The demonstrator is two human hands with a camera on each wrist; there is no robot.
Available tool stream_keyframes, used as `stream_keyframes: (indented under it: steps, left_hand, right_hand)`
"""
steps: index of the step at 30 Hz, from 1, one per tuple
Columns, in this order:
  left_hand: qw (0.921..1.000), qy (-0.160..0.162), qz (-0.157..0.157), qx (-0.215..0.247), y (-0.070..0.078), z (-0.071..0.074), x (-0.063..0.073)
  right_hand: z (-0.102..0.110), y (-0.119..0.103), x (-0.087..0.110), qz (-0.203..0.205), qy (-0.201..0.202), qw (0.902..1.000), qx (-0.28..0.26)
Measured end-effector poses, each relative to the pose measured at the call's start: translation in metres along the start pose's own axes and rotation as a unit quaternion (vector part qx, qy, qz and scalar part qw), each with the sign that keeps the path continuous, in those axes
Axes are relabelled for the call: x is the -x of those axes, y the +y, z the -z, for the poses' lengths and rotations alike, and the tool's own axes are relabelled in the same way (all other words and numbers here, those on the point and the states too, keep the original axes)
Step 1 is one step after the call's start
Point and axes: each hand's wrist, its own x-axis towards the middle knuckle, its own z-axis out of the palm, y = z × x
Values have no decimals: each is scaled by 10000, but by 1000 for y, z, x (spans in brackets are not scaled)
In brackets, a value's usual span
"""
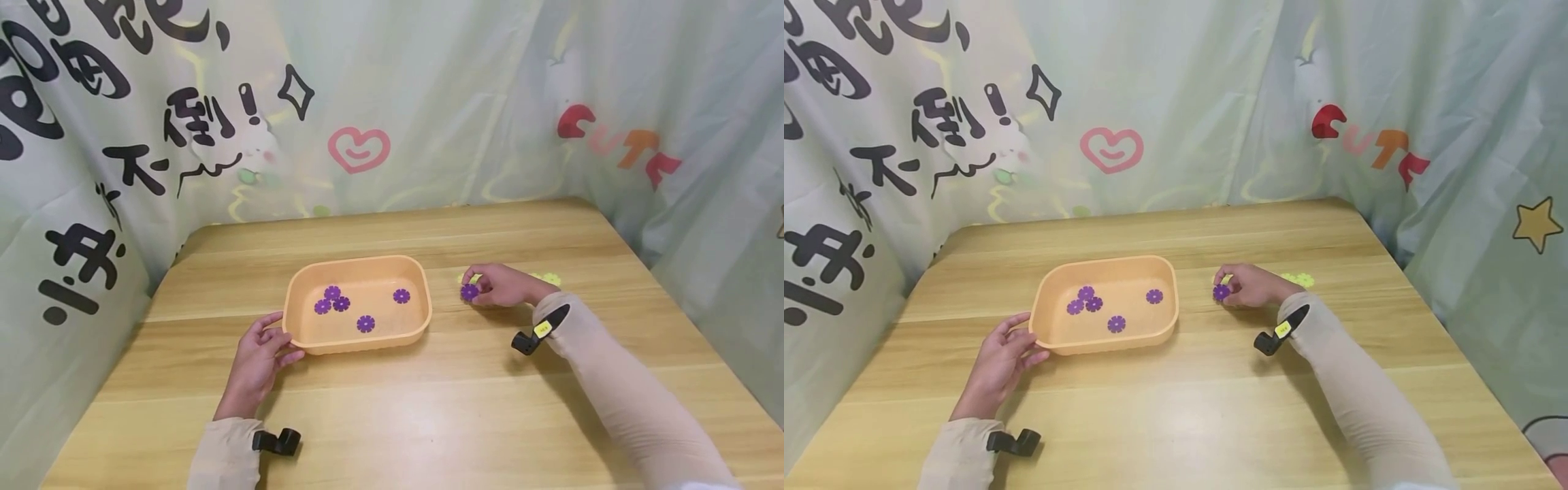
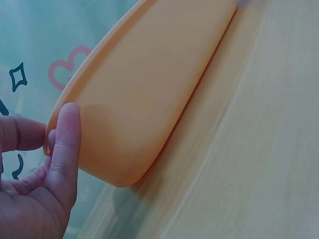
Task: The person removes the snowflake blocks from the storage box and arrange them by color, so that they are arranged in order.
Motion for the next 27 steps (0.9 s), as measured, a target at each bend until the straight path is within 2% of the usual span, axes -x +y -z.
stream_keyframes:
  steps: [14,19,27]
  left_hand:
    - [9997,-39,-125,194,0,0,-1]
    - [9998,-35,-68,194,-1,1,-1]
    - [10000,-56,-26,77,-1,1,0]
  right_hand:
    - [0,3,1,-330,35,9986,402]
    - [-2,3,0,-450,-28,9974,571]
    - [-3,2,0,-417,-49,9968,678]
